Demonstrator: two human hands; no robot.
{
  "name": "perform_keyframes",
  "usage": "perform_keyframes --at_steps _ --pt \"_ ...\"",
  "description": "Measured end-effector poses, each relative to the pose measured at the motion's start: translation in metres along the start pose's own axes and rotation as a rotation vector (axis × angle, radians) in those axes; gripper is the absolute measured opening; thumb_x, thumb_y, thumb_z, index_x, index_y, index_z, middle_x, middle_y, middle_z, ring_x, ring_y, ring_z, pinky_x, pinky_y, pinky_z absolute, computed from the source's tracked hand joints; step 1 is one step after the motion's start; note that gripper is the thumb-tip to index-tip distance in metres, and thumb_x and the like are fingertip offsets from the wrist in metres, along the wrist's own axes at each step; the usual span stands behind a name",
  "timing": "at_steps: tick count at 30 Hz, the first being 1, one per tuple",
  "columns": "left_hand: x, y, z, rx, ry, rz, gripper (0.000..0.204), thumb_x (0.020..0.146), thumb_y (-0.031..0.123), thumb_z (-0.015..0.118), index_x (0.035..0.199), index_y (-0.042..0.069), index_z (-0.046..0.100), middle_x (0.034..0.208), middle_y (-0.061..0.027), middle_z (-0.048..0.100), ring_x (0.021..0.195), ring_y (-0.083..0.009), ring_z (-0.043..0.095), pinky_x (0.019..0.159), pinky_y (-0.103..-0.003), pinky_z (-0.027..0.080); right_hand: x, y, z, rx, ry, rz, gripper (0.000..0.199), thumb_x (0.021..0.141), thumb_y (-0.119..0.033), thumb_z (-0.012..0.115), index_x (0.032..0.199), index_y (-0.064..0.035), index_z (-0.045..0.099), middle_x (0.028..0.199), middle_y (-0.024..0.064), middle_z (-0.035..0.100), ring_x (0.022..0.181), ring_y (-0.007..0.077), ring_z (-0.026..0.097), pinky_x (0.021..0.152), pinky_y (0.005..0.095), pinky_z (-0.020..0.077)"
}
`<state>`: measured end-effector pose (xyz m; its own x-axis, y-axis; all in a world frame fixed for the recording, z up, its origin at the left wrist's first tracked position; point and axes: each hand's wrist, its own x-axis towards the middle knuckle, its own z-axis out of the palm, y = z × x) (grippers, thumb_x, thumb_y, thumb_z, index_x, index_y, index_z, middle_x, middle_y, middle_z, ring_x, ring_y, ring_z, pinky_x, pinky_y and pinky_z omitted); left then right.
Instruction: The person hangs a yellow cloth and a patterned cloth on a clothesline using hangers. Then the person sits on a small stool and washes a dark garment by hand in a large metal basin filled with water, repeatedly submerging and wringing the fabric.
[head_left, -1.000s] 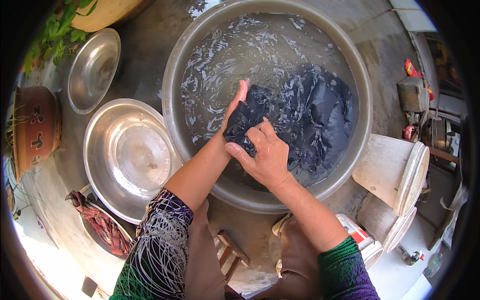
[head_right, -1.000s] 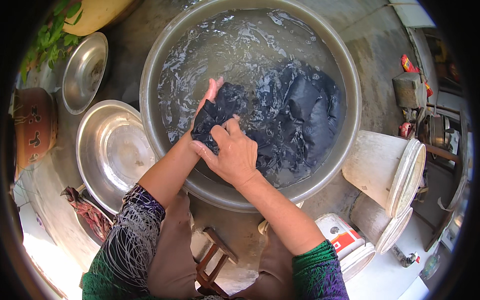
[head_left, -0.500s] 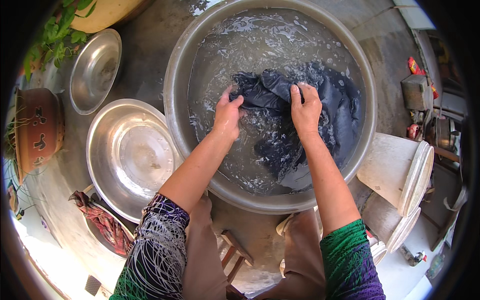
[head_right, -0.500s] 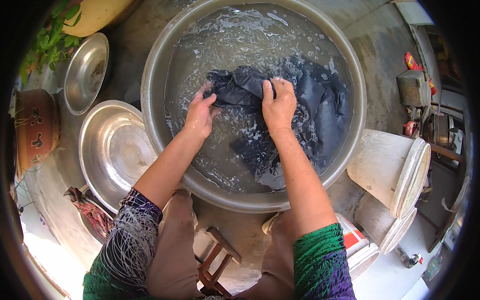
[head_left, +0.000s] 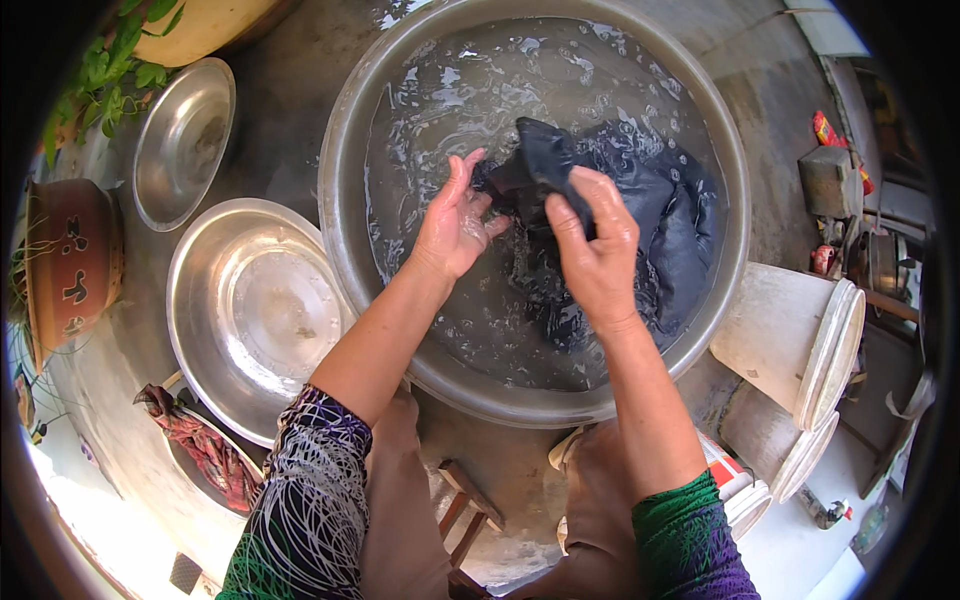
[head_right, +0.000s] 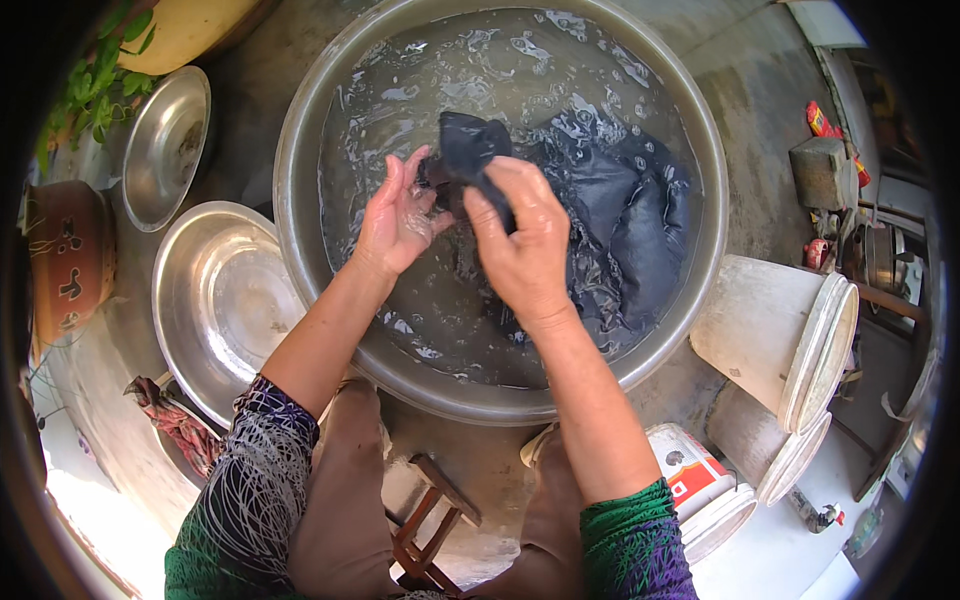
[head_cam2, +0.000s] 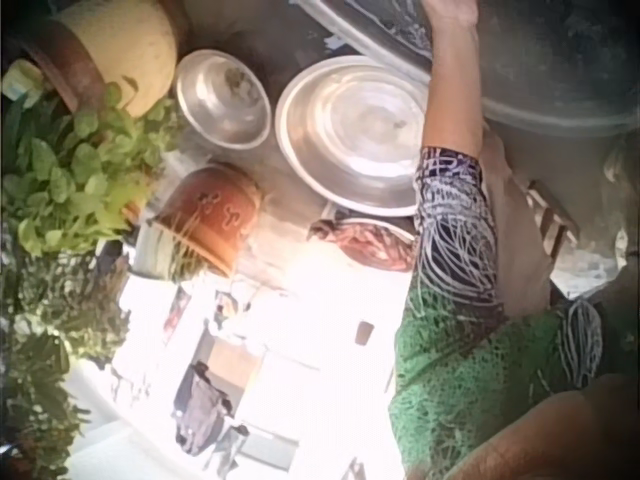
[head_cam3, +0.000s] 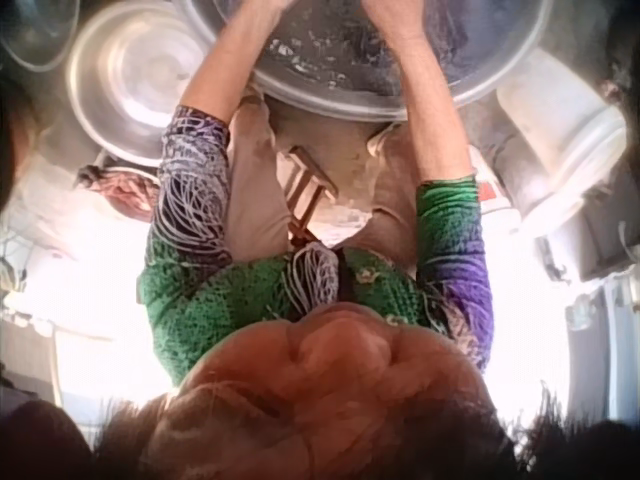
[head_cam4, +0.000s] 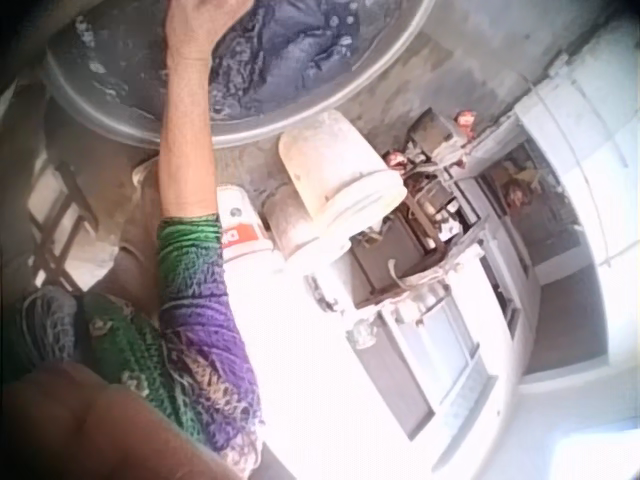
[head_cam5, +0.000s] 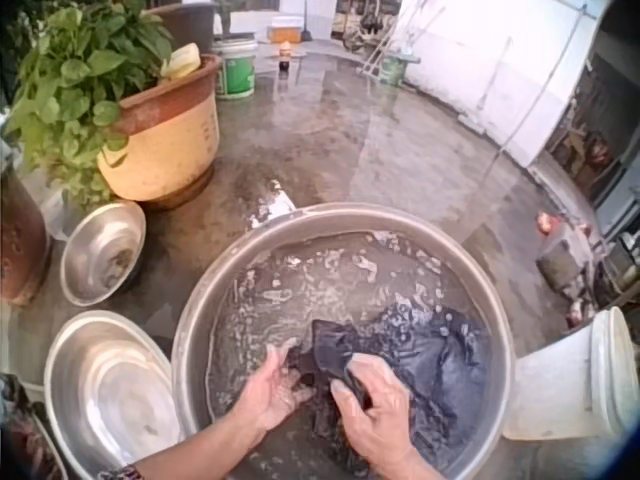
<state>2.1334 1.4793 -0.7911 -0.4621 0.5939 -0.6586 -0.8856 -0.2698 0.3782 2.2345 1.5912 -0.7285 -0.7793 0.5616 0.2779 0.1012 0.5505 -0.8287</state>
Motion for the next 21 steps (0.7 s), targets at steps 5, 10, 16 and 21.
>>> perform_keyframes --at_steps 5,10,16,21 --pt "0.002 0.002 -0.003 -0.097 -0.077 0.096 0.027 0.09 0.024 0.063 0.113 0.01 0.059 0.108 -0.0085 0.062 0.099 -0.0219 0.061 0.086 -0.041 0.051 -0.026 -0.007 0.022 -0.481 -0.356 -0.063 0.07 0.063 -0.025 0.081 0.125 -0.0114 0.053 0.138 0.0124 0.037 0.123 0.0339 0.037 0.095 0.0449 0.035" --pt "0.032 0.017 -0.028 -0.178 0.074 0.122 0.032 0.086 0.023 0.068 0.107 0.001 0.061 0.103 -0.0092 0.065 0.091 -0.0267 0.065 0.083 -0.043 0.053 -0.035 0.041 0.008 -0.467 -0.543 0.125 0.109 0.059 -0.03 0.084 0.146 -0.0105 0.022 0.132 0.0154 0.046 0.12 0.0327 0.045 0.097 0.045 0.0357" --pt "0.024 -0.011 -0.02 -0.068 0.177 0.068 0.056 0.077 0.03 0.078 0.118 0.0 0.054 0.111 -0.0143 0.061 0.095 -0.0283 0.064 0.082 -0.047 0.054 -0.015 0.053 0.019 0.403 -0.235 0.607 0.063 0.061 0.001 0.058 0.124 -0.009 0.056 0.111 0.016 0.063 0.106 0.026 0.059 0.094 0.0285 0.0415" --pt "0.023 -0.032 -0.021 -0.162 -0.369 -0.206 0.038 0.092 0.042 0.053 0.109 0.008 0.059 0.101 -0.0082 0.064 0.086 -0.0216 0.065 0.078 -0.036 0.054 -0.034 -0.014 0.018 -0.015 -0.259 -0.016 0.037 0.059 -0.009 0.066 0.095 -0.0045 0.059 0.083 0.0153 0.063 0.078 0.0312 0.063 0.073 0.0365 0.0497"
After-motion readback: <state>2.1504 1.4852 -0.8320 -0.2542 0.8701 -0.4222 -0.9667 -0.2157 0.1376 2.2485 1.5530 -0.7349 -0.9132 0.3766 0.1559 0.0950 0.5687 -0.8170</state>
